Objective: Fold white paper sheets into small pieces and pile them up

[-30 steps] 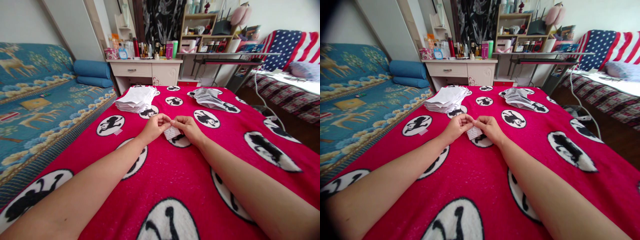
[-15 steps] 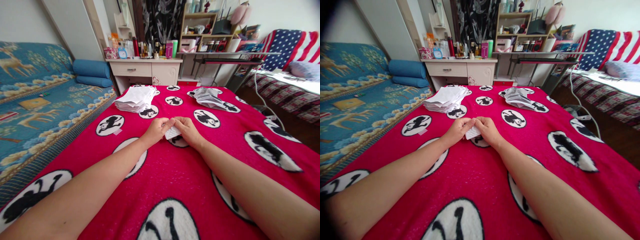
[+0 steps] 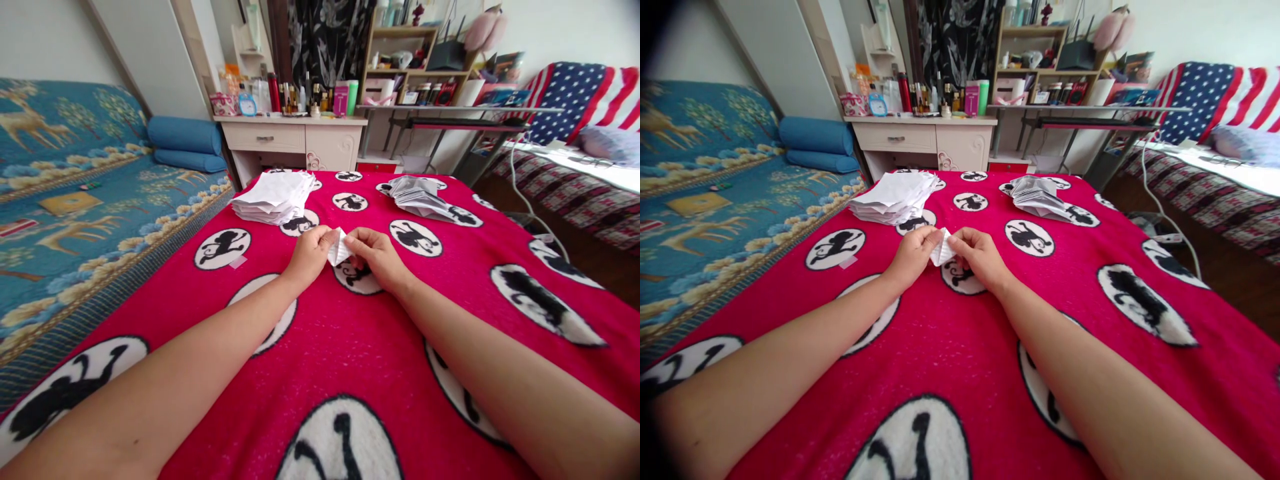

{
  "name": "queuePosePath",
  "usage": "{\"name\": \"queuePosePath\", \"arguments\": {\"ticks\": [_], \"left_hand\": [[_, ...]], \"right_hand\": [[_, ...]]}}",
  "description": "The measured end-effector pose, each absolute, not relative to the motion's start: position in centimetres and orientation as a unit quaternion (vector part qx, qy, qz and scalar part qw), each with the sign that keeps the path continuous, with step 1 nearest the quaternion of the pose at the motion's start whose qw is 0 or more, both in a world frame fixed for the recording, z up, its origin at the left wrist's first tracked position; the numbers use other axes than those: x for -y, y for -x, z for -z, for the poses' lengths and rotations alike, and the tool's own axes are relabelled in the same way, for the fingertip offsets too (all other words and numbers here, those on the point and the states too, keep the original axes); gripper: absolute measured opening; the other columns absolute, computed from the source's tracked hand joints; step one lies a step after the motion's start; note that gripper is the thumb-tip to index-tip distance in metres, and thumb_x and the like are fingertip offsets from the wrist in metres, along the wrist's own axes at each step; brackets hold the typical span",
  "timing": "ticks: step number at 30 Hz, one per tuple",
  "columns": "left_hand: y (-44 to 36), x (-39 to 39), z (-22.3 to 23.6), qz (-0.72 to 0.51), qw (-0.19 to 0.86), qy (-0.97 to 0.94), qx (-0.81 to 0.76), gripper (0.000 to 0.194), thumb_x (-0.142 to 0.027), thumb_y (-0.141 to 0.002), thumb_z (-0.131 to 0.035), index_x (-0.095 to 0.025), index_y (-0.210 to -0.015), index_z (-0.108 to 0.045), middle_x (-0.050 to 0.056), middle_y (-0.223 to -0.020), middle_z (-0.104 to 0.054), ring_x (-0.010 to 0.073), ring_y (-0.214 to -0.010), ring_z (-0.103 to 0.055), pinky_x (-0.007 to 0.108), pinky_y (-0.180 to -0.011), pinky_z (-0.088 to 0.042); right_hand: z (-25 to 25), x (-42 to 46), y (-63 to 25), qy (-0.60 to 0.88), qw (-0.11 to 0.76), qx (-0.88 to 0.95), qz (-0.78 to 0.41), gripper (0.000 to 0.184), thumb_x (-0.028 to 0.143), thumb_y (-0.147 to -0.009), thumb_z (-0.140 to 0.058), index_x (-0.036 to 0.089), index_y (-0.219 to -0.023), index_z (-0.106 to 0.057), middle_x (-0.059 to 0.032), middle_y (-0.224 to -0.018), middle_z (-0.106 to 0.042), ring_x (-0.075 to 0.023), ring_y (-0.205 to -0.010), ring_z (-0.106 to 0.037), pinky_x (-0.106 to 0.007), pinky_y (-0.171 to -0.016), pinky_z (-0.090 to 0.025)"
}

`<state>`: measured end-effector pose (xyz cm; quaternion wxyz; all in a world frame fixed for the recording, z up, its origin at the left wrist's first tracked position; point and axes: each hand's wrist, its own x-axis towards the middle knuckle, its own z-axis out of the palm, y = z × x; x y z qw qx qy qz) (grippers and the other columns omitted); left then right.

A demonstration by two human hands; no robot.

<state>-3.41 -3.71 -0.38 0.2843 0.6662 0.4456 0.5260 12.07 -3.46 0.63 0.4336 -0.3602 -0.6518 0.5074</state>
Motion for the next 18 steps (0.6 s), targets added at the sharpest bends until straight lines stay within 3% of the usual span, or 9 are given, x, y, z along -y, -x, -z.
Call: {"name": "queuePosePath", "arguments": {"ticks": [3,6,13,15,18], "left_hand": [[3.86,3.29,0.77,-0.515,0.351,-0.652,-0.432,0.031,-0.046,-0.086,-0.055,-0.016,-0.080,-0.059,-0.001,-0.065,-0.059,0.0105,-0.058,-0.051,0.022,-0.055,-0.040],[4.06,3.09,1.03,-0.473,0.399,-0.647,-0.446,0.039,-0.053,-0.083,-0.057,-0.016,-0.071,-0.057,-0.001,-0.057,-0.058,0.0095,-0.048,-0.048,0.021,-0.048,-0.036],[4.01,3.08,0.84,-0.482,0.298,-0.672,-0.476,0.051,-0.059,-0.081,-0.057,-0.018,-0.053,-0.046,-0.004,-0.042,-0.042,0.0085,-0.043,-0.037,0.023,-0.045,-0.027],[3.99,3.12,0.83,-0.487,0.305,-0.662,-0.481,0.050,-0.059,-0.082,-0.056,-0.018,-0.055,-0.047,-0.005,-0.041,-0.041,0.0084,-0.041,-0.038,0.022,-0.044,-0.028],[4.02,3.05,1.01,-0.484,0.360,-0.642,-0.474,0.044,-0.057,-0.086,-0.053,-0.017,-0.070,-0.055,-0.003,-0.050,-0.053,0.0095,-0.042,-0.048,0.021,-0.042,-0.034]], "right_hand": [[-0.37,3.03,-12.36,0.386,0.449,0.652,-0.473,0.034,0.050,-0.077,-0.064,0.018,-0.069,-0.054,0.0045,-0.049,-0.050,-0.0077,-0.042,-0.041,-0.022,-0.043,-0.029],[-0.12,2.64,-12.63,0.423,0.476,0.637,-0.434,0.033,0.048,-0.075,-0.066,0.018,-0.068,-0.056,0.0041,-0.047,-0.050,-0.0073,-0.040,-0.037,-0.022,-0.040,-0.026],[0.26,2.42,-12.54,0.448,0.493,0.655,-0.357,0.028,0.041,-0.077,-0.064,0.018,-0.064,-0.058,0.0007,-0.051,-0.055,-0.0087,-0.043,-0.042,-0.023,-0.041,-0.029],[0.19,2.60,-12.46,0.454,0.494,0.665,-0.327,0.026,0.040,-0.079,-0.063,0.017,-0.068,-0.061,0.0009,-0.051,-0.055,-0.0095,-0.042,-0.044,-0.024,-0.043,-0.032],[0.04,2.85,-12.40,0.451,0.507,0.675,-0.290,0.024,0.039,-0.082,-0.062,0.016,-0.075,-0.065,-0.0002,-0.054,-0.059,-0.0112,-0.046,-0.051,-0.025,-0.048,-0.038]]}}
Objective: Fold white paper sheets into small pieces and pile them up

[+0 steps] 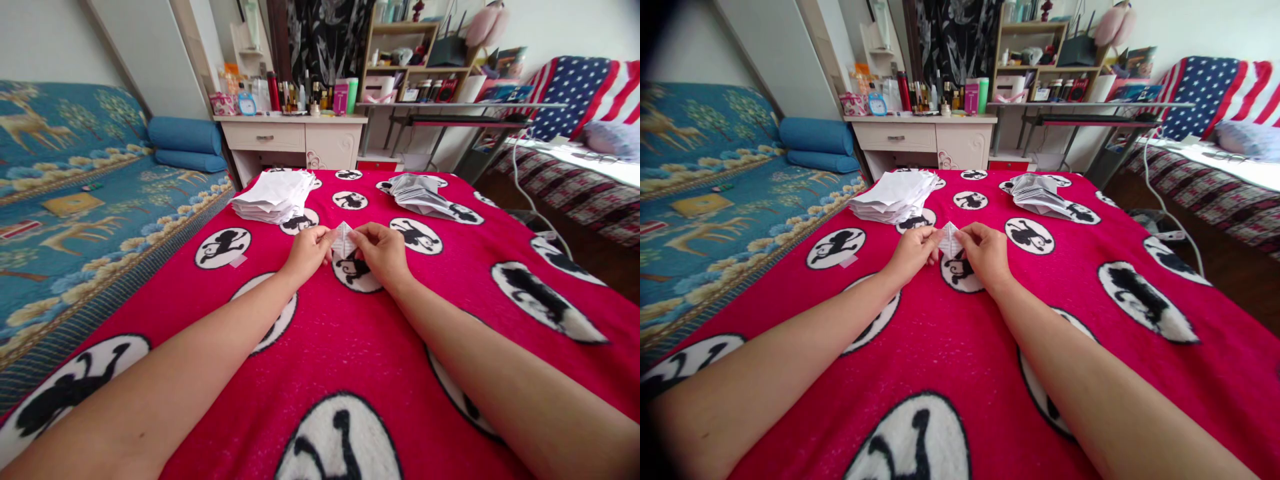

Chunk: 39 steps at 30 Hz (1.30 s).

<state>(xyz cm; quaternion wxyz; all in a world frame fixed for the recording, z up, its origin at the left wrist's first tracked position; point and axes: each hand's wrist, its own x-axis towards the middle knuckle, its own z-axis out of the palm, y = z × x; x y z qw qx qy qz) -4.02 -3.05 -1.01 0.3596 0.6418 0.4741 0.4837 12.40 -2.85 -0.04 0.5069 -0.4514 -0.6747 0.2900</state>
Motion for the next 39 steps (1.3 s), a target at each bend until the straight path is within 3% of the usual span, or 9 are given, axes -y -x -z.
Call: {"name": "queuePosePath", "arguments": {"ticks": [5,9,15,18,21,26,31,35,39], "left_hand": [[4.01,2.85,1.21,-0.510,0.417,-0.599,-0.454,0.045,-0.059,-0.087,-0.049,-0.015,-0.093,-0.058,0.005,-0.073,-0.065,0.0136,-0.058,-0.063,0.018,-0.040,-0.040],[3.97,2.95,1.05,-0.517,0.431,-0.583,-0.455,0.045,-0.057,-0.086,-0.053,-0.014,-0.096,-0.060,0.007,-0.076,-0.065,0.0139,-0.060,-0.062,0.018,-0.040,-0.041],[4.07,3.17,0.90,-0.531,0.409,-0.591,-0.449,0.041,-0.042,-0.090,-0.053,-0.017,-0.122,-0.057,0.003,-0.074,-0.063,0.0086,-0.051,-0.054,0.017,-0.041,-0.038],[4.19,3.07,1.06,-0.542,0.361,-0.621,-0.436,0.033,-0.025,-0.089,-0.052,-0.019,-0.121,-0.058,0.003,-0.081,-0.063,0.0063,-0.053,-0.053,0.017,-0.047,-0.041],[4.27,2.89,1.18,-0.552,0.285,-0.663,-0.418,0.042,-0.012,-0.079,-0.061,-0.022,-0.120,-0.061,0.006,-0.106,-0.062,0.0078,-0.069,-0.059,0.020,-0.062,-0.049],[4.07,3.00,0.79,-0.541,0.213,-0.704,-0.407,0.018,-0.022,-0.078,-0.070,-0.021,-0.095,-0.074,0.008,-0.112,-0.062,0.0169,-0.100,-0.060,0.029,-0.087,-0.050],[4.10,3.08,0.76,-0.536,0.248,-0.674,-0.444,0.022,-0.034,-0.083,-0.064,-0.015,-0.090,-0.073,0.006,-0.088,-0.072,0.0173,-0.083,-0.064,0.029,-0.079,-0.050],[4.27,3.05,0.94,-0.506,0.253,-0.689,-0.453,0.023,-0.035,-0.083,-0.063,-0.015,-0.088,-0.073,0.005,-0.084,-0.074,0.0173,-0.076,-0.065,0.028,-0.073,-0.049],[4.13,3.31,0.70,-0.516,0.226,-0.692,-0.452,0.022,-0.035,-0.083,-0.063,-0.016,-0.089,-0.072,0.005,-0.088,-0.074,0.0168,-0.080,-0.065,0.027,-0.074,-0.049]], "right_hand": [[0.06,2.75,-12.33,0.435,0.520,0.679,-0.283,0.025,0.041,-0.077,-0.068,0.017,-0.083,-0.068,-0.0045,-0.070,-0.068,-0.0151,-0.062,-0.060,-0.027,-0.058,-0.046],[0.01,2.75,-12.25,0.445,0.506,0.684,-0.280,0.025,0.040,-0.076,-0.069,0.017,-0.084,-0.068,-0.0055,-0.074,-0.069,-0.0159,-0.065,-0.061,-0.028,-0.059,-0.048],[-0.35,2.97,-12.23,0.432,0.533,0.615,-0.388,0.028,0.032,-0.077,-0.064,0.019,-0.102,-0.059,-0.0006,-0.068,-0.063,-0.0162,-0.059,-0.064,-0.029,-0.056,-0.053],[-0.37,2.78,-12.47,0.431,0.554,0.552,-0.450,0.036,0.028,-0.073,-0.065,0.021,-0.108,-0.057,0.0022,-0.064,-0.062,-0.0152,-0.056,-0.063,-0.028,-0.054,-0.054],[-0.29,2.48,-12.76,0.434,0.547,0.496,-0.516,0.033,0.026,-0.068,-0.066,0.019,-0.100,-0.060,0.0013,-0.064,-0.064,-0.0128,-0.052,-0.061,-0.025,-0.050,-0.052],[-0.18,2.43,-12.82,0.427,0.524,0.496,-0.546,0.027,0.036,-0.069,-0.069,0.017,-0.089,-0.064,0.0009,-0.060,-0.063,-0.0102,-0.044,-0.055,-0.022,-0.042,-0.043],[0.04,2.67,-12.55,0.458,0.506,0.602,-0.414,0.048,0.063,-0.081,-0.055,0.018,-0.065,-0.059,0.0007,-0.048,-0.052,-0.0106,-0.042,-0.046,-0.024,-0.042,-0.036],[0.14,2.58,-12.60,0.444,0.519,0.691,-0.237,0.033,0.050,-0.078,-0.066,0.018,-0.083,-0.071,-0.0037,-0.074,-0.064,-0.0124,-0.060,-0.051,-0.026,-0.057,-0.041],[0.16,2.53,-12.77,0.424,0.510,0.727,-0.180,0.022,0.039,-0.082,-0.065,0.020,-0.088,-0.074,-0.0047,-0.084,-0.066,-0.0138,-0.069,-0.055,-0.028,-0.065,-0.043]]}}
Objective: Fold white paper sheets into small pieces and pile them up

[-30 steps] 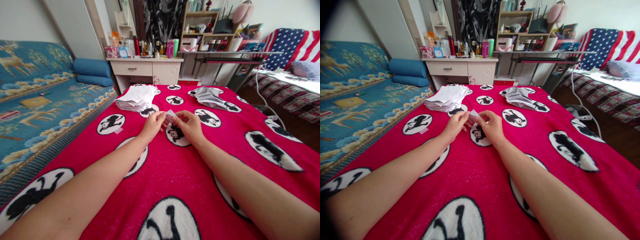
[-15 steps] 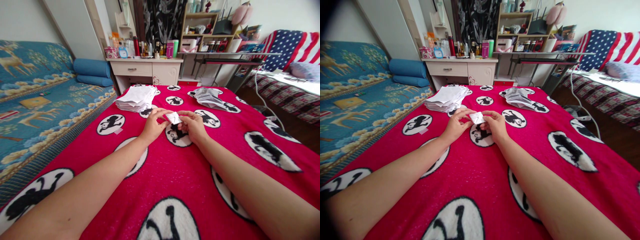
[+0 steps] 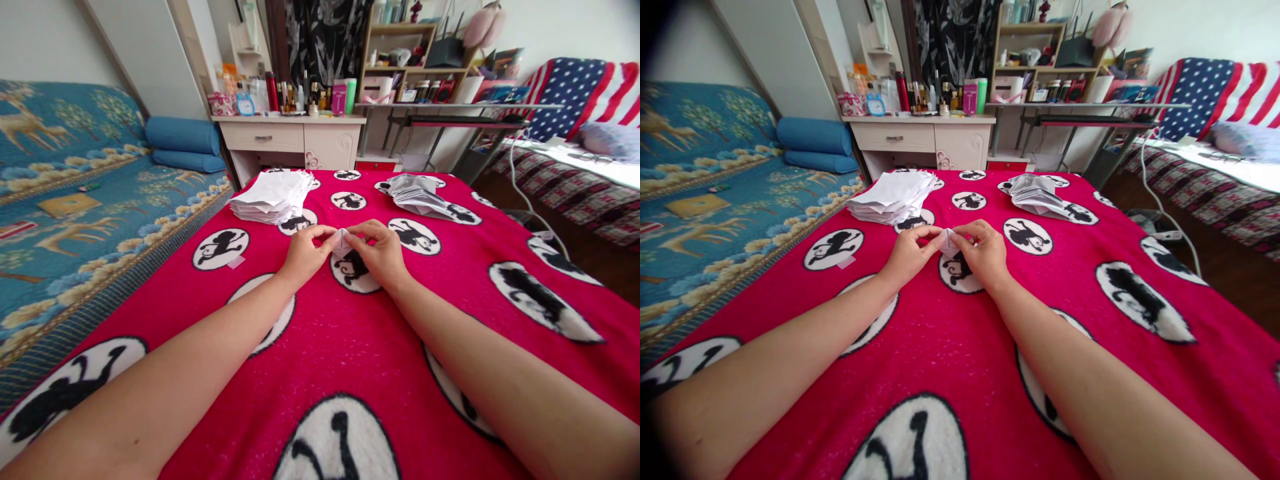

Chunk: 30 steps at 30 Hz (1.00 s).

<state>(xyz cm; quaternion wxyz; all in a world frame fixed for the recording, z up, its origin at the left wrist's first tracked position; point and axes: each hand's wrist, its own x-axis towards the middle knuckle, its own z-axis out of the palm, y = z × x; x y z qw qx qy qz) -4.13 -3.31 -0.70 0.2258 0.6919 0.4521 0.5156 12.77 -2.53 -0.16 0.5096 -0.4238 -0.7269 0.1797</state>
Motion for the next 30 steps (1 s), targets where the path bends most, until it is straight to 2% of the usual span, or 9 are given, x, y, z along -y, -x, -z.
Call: {"name": "queuePosePath", "arguments": {"ticks": [7,13,19,23,26,30], "left_hand": [[3.7,4.0,0.0,-0.544,0.208,-0.684,-0.440,0.016,-0.029,-0.083,-0.061,-0.016,-0.087,-0.069,0.005,-0.086,-0.072,0.0147,-0.077,-0.063,0.025,-0.072,-0.049],[3.4,4.4,-0.3,-0.535,0.168,-0.701,-0.441,0.014,-0.025,-0.083,-0.059,-0.015,-0.083,-0.069,0.005,-0.081,-0.071,0.0150,-0.075,-0.064,0.025,-0.068,-0.048],[3.1,4.6,-0.5,-0.529,0.069,-0.716,-0.450,0.011,-0.019,-0.080,-0.058,-0.016,-0.077,-0.068,0.004,-0.075,-0.069,0.0142,-0.071,-0.062,0.025,-0.066,-0.046],[3.7,4.1,-0.2,-0.523,0.045,-0.704,-0.478,0.014,-0.015,-0.078,-0.055,-0.017,-0.077,-0.069,0.004,-0.078,-0.071,0.0144,-0.072,-0.062,0.025,-0.070,-0.047],[4.7,3.1,0.3,-0.501,0.069,-0.682,-0.528,0.017,-0.014,-0.075,-0.054,-0.017,-0.078,-0.070,0.003,-0.079,-0.072,0.0149,-0.072,-0.063,0.026,-0.072,-0.048],[5.8,2.1,1.0,-0.475,0.117,-0.656,-0.575,0.018,-0.016,-0.073,-0.055,-0.018,-0.082,-0.071,0.002,-0.077,-0.072,0.0149,-0.069,-0.063,0.027,-0.070,-0.049]], "right_hand": [[-0.4,3.1,-12.6,0.424,0.487,0.760,-0.076,0.017,0.035,-0.083,-0.064,0.024,-0.090,-0.074,-0.0047,-0.089,-0.069,-0.0208,-0.089,-0.059,-0.035,-0.082,-0.043],[-0.5,3.5,-12.3,0.364,0.497,0.787,-0.032,0.015,0.021,-0.084,-0.058,0.021,-0.091,-0.071,-0.0052,-0.089,-0.068,-0.0203,-0.087,-0.058,-0.034,-0.080,-0.044],[-0.6,4.0,-11.9,0.389,0.483,0.783,0.042,0.011,0.020,-0.080,-0.057,0.020,-0.081,-0.068,-0.0048,-0.084,-0.067,-0.0210,-0.084,-0.057,-0.034,-0.077,-0.043],[-0.6,3.6,-12.1,0.417,0.499,0.760,0.021,0.011,0.017,-0.076,-0.055,0.020,-0.077,-0.066,-0.0034,-0.080,-0.066,-0.0190,-0.080,-0.058,-0.032,-0.075,-0.044],[-0.3,2.8,-12.7,0.466,0.507,0.725,-0.023,0.016,0.015,-0.074,-0.053,0.020,-0.078,-0.067,-0.0030,-0.080,-0.067,-0.0179,-0.077,-0.059,-0.031,-0.074,-0.044],[0.1,1.8,-13.5,0.542,0.470,0.690,-0.095,0.019,0.021,-0.074,-0.053,0.020,-0.078,-0.071,-0.0036,-0.079,-0.069,-0.0182,-0.074,-0.060,-0.030,-0.071,-0.044]]}}
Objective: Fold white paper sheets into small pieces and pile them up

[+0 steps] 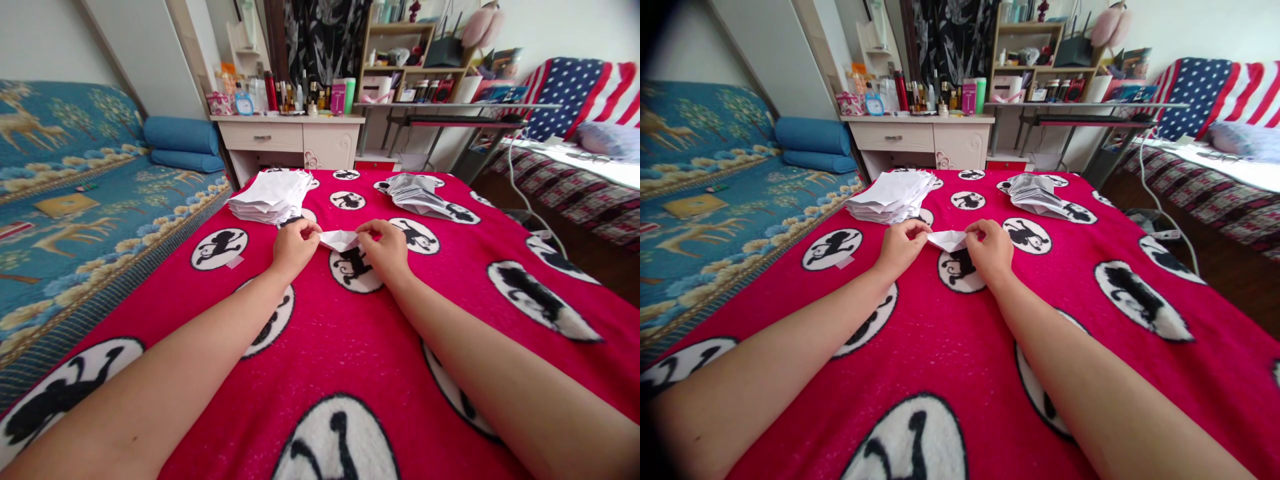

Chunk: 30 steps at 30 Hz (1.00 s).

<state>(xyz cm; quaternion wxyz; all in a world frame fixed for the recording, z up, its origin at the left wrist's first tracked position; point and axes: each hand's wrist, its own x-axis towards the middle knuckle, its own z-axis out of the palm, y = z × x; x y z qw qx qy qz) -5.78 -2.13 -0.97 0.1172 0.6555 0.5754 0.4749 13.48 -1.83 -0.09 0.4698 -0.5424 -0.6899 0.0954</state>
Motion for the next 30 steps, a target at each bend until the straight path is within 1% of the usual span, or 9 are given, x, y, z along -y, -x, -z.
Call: {"name": "queuePosePath", "arguments": {"ticks": [4,7,10,12,14,16,22,27,30], "left_hand": [[5.9,2.2,1.0,-0.462,0.108,-0.670,-0.570,0.023,-0.013,-0.075,-0.051,-0.019,-0.081,-0.072,0.002,-0.082,-0.073,0.0154,-0.073,-0.063,0.028,-0.072,-0.048],[5.6,2.6,0.8,-0.443,0.088,-0.699,-0.554,0.024,-0.013,-0.079,-0.050,-0.019,-0.082,-0.072,0.003,-0.088,-0.073,0.0161,-0.079,-0.064,0.028,-0.076,-0.049],[5.4,3.0,0.7,-0.409,0.060,-0.732,-0.541,0.016,-0.026,-0.081,-0.060,-0.020,-0.089,-0.073,0.005,-0.092,-0.071,0.0184,-0.084,-0.064,0.030,-0.081,-0.050],[5.2,3.1,0.8,-0.384,0.046,-0.757,-0.527,0.023,-0.035,-0.077,-0.068,-0.023,-0.097,-0.074,0.006,-0.100,-0.068,0.0201,-0.090,-0.063,0.032,-0.084,-0.050],[5.2,3.1,1.0,-0.360,0.038,-0.777,-0.515,0.029,-0.035,-0.075,-0.072,-0.028,-0.103,-0.074,0.005,-0.109,-0.065,0.0213,-0.097,-0.062,0.033,-0.087,-0.049],[5.3,3.0,1.1,-0.339,0.034,-0.789,-0.511,0.026,-0.032,-0.077,-0.071,-0.030,-0.103,-0.074,0.005,-0.112,-0.063,0.0217,-0.100,-0.062,0.033,-0.088,-0.049],[5.5,2.4,1.3,-0.369,0.071,-0.784,-0.494,0.013,-0.024,-0.083,-0.064,-0.022,-0.087,-0.076,0.004,-0.093,-0.070,0.0183,-0.086,-0.063,0.030,-0.081,-0.049],[5.8,1.9,1.4,-0.398,0.096,-0.762,-0.502,0.014,-0.024,-0.083,-0.061,-0.017,-0.080,-0.073,0.003,-0.083,-0.070,0.0170,-0.078,-0.062,0.029,-0.076,-0.047],[5.8,1.9,1.5,-0.398,0.105,-0.765,-0.495,0.014,-0.026,-0.082,-0.063,-0.017,-0.078,-0.072,0.003,-0.083,-0.070,0.0158,-0.076,-0.062,0.028,-0.074,-0.047]], "right_hand": [[0.2,1.6,-13.8,0.590,0.436,0.665,-0.138,0.020,0.027,-0.076,-0.054,0.021,-0.079,-0.073,-0.0027,-0.068,-0.067,-0.0179,-0.066,-0.059,-0.029,-0.060,-0.040],[0.3,1.6,-13.8,0.572,0.446,0.676,-0.131,0.018,0.027,-0.075,-0.058,0.019,-0.078,-0.073,-0.0027,-0.066,-0.066,-0.0161,-0.061,-0.056,-0.028,-0.058,-0.039],[0.6,1.4,-13.8,0.507,0.489,0.703,-0.102,0.014,0.022,-0.075,-0.059,0.017,-0.078,-0.072,-0.0038,-0.071,-0.066,-0.0146,-0.063,-0.056,-0.028,-0.062,-0.042],[0.8,1.2,-13.8,0.472,0.512,0.712,-0.086,0.012,0.018,-0.074,-0.059,0.017,-0.078,-0.071,-0.0045,-0.076,-0.067,-0.0146,-0.067,-0.057,-0.028,-0.066,-0.044],[0.9,1.1,-13.8,0.460,0.518,0.715,-0.091,0.011,0.016,-0.074,-0.060,0.017,-0.077,-0.071,-0.0046,-0.077,-0.067,-0.0146,-0.068,-0.058,-0.028,-0.066,-0.044],[0.9,1.1,-13.7,0.467,0.516,0.710,-0.107,0.010,0.017,-0.073,-0.062,0.017,-0.077,-0.072,-0.0043,-0.075,-0.068,-0.0146,-0.066,-0.058,-0.028,-0.065,-0.044],[0.7,1.2,-13.9,0.493,0.503,0.693,-0.154,0.013,0.021,-0.076,-0.061,0.018,-0.080,-0.073,-0.0036,-0.074,-0.070,-0.0162,-0.067,-0.061,-0.030,-0.066,-0.046],[0.5,1.3,-13.8,0.461,0.443,0.762,-0.097,0.013,0.026,-0.074,-0.069,0.022,-0.084,-0.075,-0.0044,-0.091,-0.070,-0.0204,-0.087,-0.062,-0.035,-0.081,-0.046],[0.6,1.4,-13.6,0.438,0.410,0.796,-0.077,0.009,0.029,-0.072,-0.073,0.023,-0.079,-0.074,-0.0042,-0.093,-0.069,-0.0204,-0.089,-0.061,-0.033,-0.079,-0.045]]}}
